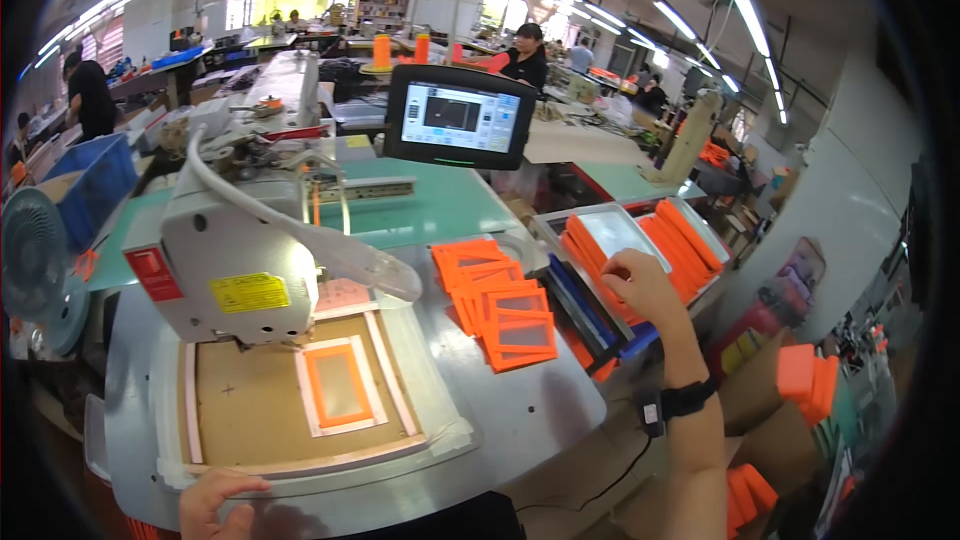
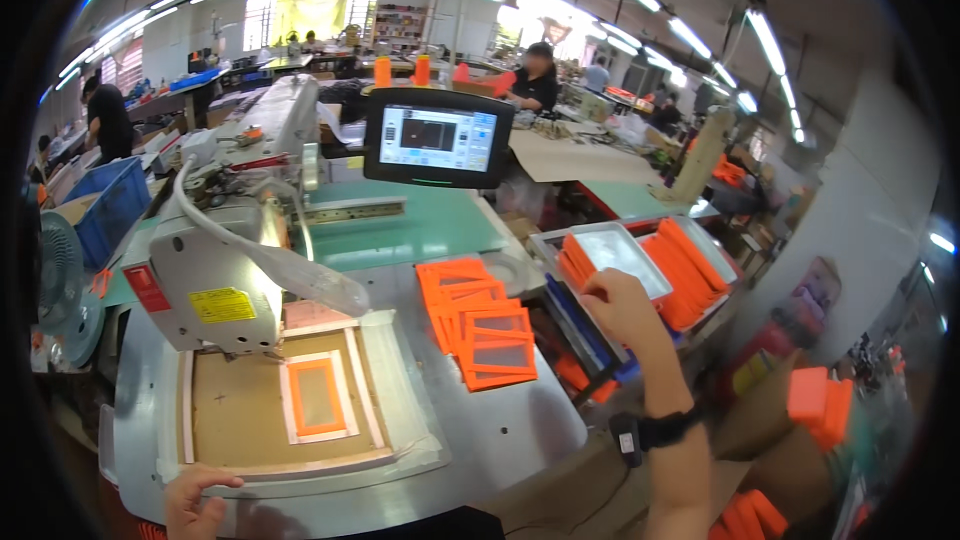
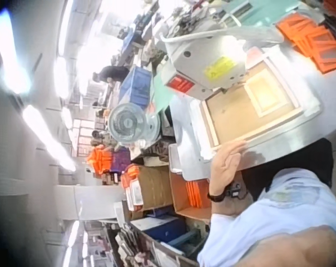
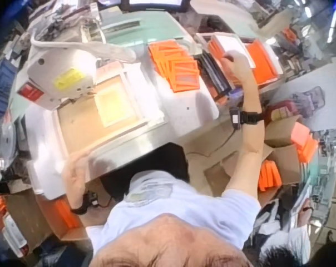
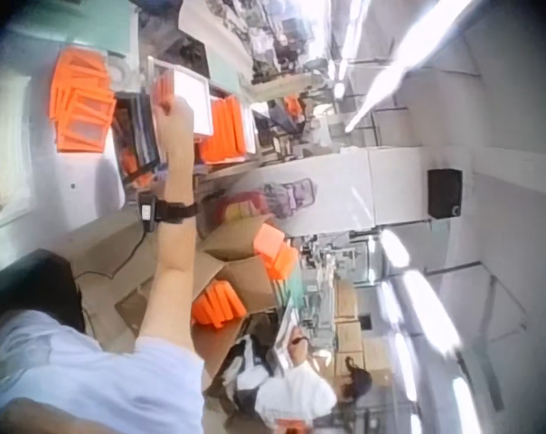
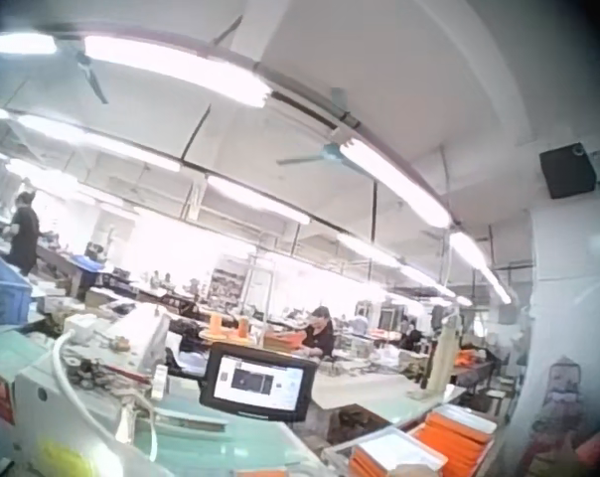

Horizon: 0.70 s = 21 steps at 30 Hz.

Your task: Sewing and assembling orange medical pouches with a white cross logo using an industrial sewing machine in a factory.

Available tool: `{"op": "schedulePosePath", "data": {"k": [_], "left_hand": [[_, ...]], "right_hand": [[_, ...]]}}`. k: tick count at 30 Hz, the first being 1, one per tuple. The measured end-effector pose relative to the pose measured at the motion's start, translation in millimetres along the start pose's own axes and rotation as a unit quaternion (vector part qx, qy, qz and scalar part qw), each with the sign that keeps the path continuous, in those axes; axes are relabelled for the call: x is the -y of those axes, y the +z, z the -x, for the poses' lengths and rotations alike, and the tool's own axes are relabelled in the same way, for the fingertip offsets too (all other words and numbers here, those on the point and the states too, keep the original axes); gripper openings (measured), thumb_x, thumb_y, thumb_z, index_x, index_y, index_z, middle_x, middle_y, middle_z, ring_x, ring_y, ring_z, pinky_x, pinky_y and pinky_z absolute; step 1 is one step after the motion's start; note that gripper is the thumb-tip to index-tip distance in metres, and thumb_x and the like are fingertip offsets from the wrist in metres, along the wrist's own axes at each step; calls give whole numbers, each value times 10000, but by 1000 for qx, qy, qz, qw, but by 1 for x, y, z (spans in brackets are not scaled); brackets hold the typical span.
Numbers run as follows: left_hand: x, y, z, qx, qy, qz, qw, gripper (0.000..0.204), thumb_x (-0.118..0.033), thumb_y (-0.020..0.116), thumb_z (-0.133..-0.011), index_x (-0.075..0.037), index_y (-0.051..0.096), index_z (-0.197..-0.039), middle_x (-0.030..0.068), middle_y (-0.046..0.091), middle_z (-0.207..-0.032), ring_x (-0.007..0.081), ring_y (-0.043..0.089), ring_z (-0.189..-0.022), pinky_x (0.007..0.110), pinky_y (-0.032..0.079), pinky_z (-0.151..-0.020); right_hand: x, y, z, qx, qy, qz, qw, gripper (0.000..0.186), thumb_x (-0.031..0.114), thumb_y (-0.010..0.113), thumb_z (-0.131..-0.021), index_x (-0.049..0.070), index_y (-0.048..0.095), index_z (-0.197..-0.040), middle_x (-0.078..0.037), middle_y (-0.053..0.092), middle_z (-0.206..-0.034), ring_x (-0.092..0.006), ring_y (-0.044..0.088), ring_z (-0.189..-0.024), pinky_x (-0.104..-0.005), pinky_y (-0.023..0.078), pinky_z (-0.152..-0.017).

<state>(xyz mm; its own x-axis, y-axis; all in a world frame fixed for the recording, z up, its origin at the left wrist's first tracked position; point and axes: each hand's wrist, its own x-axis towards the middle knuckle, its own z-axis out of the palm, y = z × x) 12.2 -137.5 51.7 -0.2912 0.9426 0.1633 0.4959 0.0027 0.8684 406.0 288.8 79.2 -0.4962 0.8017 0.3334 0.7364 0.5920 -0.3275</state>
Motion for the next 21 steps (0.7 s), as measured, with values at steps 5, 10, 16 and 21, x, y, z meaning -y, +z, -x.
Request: {"op": "schedulePosePath", "data": {"k": [5, 10, 16, 21], "left_hand": [[23, 16, -7, -68, -12, -134, 989, 278, -85, 538, -961, 6, 635, -1205, 170, 643, -1213, 309, 564, -1191, 407, 408, -1038], [27, 40, 1, -201, 63, -344, 915, 291, -41, 538, -950, -22, 644, -1220, 193, 612, -1253, 361, 544, -1192, 434, 414, -1038], [48, 60, 15, -323, 52, -438, 837, 260, -78, 591, -939, -23, 664, -1182, 215, 577, -1247, 393, 541, -1143, 478, 420, -1016], [57, 67, 10, -326, 63, -437, 836, 249, -112, 628, -925, -21, 673, -1152, 210, 586, -1215, 395, 545, -1133, 491, 421, -1010]], "right_hand": [[-180, 52, 21, -122, 102, 201, 967, 312, 156, 729, -779, 18, 649, -1047, -204, 618, -1120, -364, 599, -1052, -438, 497, -879], [-206, 101, -2, -87, 179, 241, 950, 394, 226, 733, -808, 44, 628, -1141, -186, 572, -1255, -369, 522, -1207, -484, 477, -966], [-210, 100, -24, -177, 197, 191, 945, 185, 162, 706, -814, 25, 613, -895, -201, 614, -959, -401, 612, -918, -482, 481, -808], [-259, 9, -13, -425, 162, -60, 889, 128, 108, 661, -868, 49, 552, -896, -102, 600, -807, -239, 605, -737, -383, 423, -615]]}}
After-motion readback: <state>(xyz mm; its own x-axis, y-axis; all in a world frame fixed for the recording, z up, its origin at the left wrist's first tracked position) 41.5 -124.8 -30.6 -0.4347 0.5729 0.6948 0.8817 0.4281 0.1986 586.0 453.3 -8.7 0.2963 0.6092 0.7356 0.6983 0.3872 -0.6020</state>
